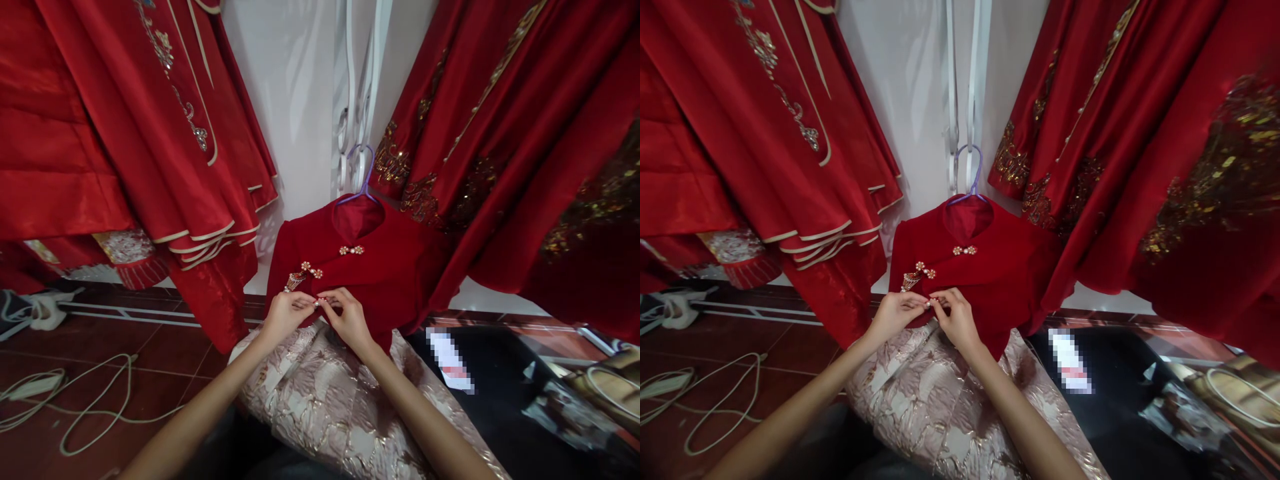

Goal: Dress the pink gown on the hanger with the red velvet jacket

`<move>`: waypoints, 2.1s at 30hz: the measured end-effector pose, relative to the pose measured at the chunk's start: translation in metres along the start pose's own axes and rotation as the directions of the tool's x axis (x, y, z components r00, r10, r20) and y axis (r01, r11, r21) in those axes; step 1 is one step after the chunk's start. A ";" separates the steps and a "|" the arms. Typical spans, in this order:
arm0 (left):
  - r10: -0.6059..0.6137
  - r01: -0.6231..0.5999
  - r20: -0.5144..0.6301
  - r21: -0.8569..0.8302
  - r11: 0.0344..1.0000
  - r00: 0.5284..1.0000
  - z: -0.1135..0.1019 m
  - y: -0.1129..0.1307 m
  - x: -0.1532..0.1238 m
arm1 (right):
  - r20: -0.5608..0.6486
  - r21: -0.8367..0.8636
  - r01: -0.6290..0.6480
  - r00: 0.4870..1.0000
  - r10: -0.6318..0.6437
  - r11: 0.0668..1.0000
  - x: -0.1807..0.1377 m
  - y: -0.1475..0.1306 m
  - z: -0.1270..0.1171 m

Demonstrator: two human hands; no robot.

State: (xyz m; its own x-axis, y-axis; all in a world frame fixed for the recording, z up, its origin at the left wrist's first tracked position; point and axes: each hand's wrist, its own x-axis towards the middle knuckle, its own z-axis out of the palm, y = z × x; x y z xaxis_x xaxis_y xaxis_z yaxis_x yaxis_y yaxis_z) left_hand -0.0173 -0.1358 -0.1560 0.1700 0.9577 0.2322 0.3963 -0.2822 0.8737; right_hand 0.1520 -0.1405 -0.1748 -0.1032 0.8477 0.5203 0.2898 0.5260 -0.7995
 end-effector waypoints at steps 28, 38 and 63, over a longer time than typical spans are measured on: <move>0.196 -0.243 0.148 0.465 0.851 0.969 -0.004 0.013 -0.005 | 0.162 0.112 -0.151 0.978 0.132 0.982 -0.023 -0.002 -0.015; 0.150 -0.178 0.107 0.339 0.924 0.983 -0.001 0.010 -0.005 | 0.216 0.355 -0.272 0.955 0.205 0.894 -0.021 0.005 -0.016; -0.420 0.148 -0.080 -0.862 0.484 0.904 0.027 0.015 0.034 | 0.205 -0.067 -0.062 0.976 0.074 0.996 -0.011 -0.039 -0.056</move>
State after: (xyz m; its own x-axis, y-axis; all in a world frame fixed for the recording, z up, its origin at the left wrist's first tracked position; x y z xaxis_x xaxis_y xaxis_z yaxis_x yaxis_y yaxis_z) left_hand 0.0192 -0.1088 -0.1464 -0.0846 0.9889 -0.1225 -0.5612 0.0543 0.8259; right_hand 0.1950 -0.1746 -0.1323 -0.2746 0.8804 0.3868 0.3584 0.4669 -0.8084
